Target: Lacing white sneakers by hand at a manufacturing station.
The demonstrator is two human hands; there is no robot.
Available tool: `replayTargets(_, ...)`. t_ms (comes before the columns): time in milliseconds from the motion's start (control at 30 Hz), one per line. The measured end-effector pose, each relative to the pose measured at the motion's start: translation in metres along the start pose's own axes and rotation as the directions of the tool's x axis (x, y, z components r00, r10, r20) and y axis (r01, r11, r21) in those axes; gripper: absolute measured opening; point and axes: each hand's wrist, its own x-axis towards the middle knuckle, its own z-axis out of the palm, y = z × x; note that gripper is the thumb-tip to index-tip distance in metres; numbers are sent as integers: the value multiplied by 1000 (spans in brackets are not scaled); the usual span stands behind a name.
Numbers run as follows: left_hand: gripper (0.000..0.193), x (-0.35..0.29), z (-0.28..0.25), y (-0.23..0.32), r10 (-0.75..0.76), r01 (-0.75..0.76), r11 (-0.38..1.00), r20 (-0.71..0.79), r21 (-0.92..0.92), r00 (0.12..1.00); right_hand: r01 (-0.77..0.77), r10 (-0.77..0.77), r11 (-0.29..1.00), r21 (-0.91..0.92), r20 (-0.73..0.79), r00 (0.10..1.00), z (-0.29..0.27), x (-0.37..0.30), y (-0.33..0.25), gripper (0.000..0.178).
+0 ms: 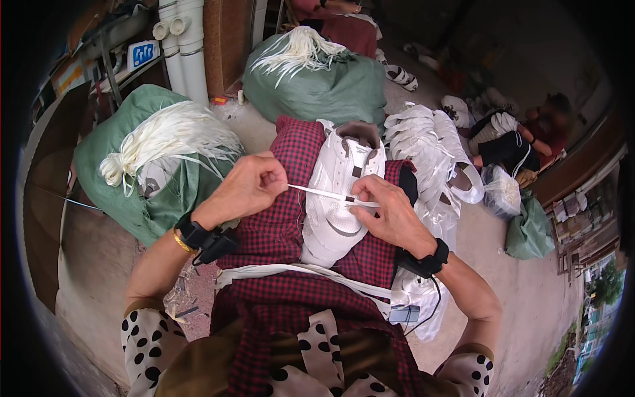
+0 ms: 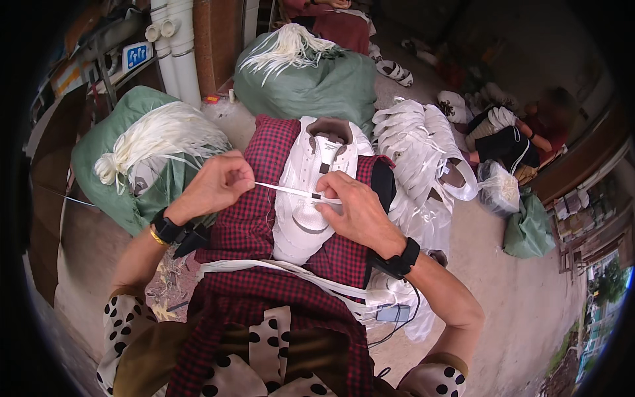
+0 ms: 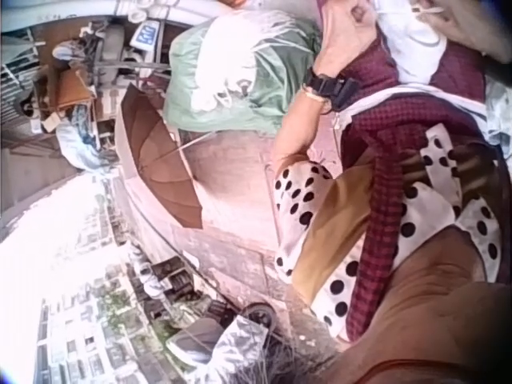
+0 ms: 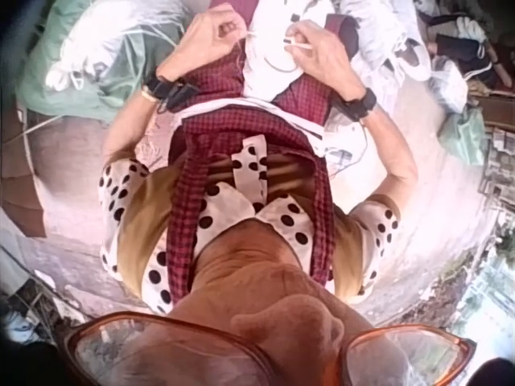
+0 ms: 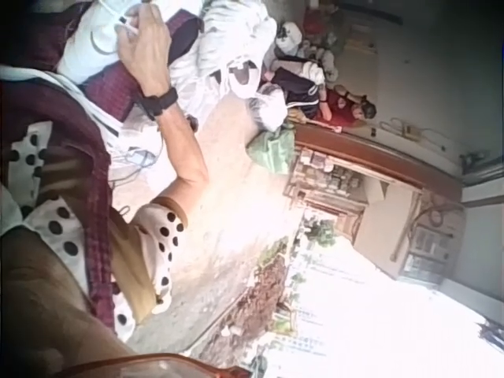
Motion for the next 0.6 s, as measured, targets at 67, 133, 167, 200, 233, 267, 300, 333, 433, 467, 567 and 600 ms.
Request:
replayTargets(67,4,-23,-75,-41,-127,151,972,-138,179,982,-21,23,996,87,-16,1000,-1,-4,4,25)
replayTargets(133,9,-53,-170,-82,-167,283,896,-331,343,929,-27,28,994,110,-14,999,-2,-1,5,24)
replayTargets(167,9,-78,-224,-95,-34,319,775,-467,546,884,-17,17,992,128,1,1000,-3,1,4,24)
replayTargets(200,12,-108,-292,-113,14,416,561,-510,716,860,-36,32,991,127,32,999,-4,3,4,25)
replayTargets(233,10,-147,-363,-123,20,583,295,-615,757,788,-16,13,989,144,26,1000,-5,6,2,25)
replayTargets(267,10,-134,-366,-124,30,566,297,-600,769,799,-32,27,992,124,36,999,-7,5,4,26)
replayTargets(300,9,-123,-370,-124,44,577,293,-613,763,789,-44,39,994,105,48,998,-8,3,6,26)
replayTargets(333,9,-114,-373,-123,58,590,288,-629,754,776,-51,48,993,108,34,998,-7,1,10,26)
replayTargets(433,9,-98,-377,-113,100,643,276,-686,715,721,76,-73,996,40,-59,996,-7,-8,17,25)
replayTargets(467,9,-99,-377,-110,109,666,270,-709,696,697,28,-27,1000,13,-31,999,-10,-11,15,25)
replayTargets(567,22,-32,-251,-76,234,290,646,-545,706,805,-23,21,997,-77,-24,999,-13,-24,19,26)
replayTargets(600,26,2,-187,-60,224,131,793,-485,595,845,-31,26,990,-135,-40,999,-12,-30,22,25)
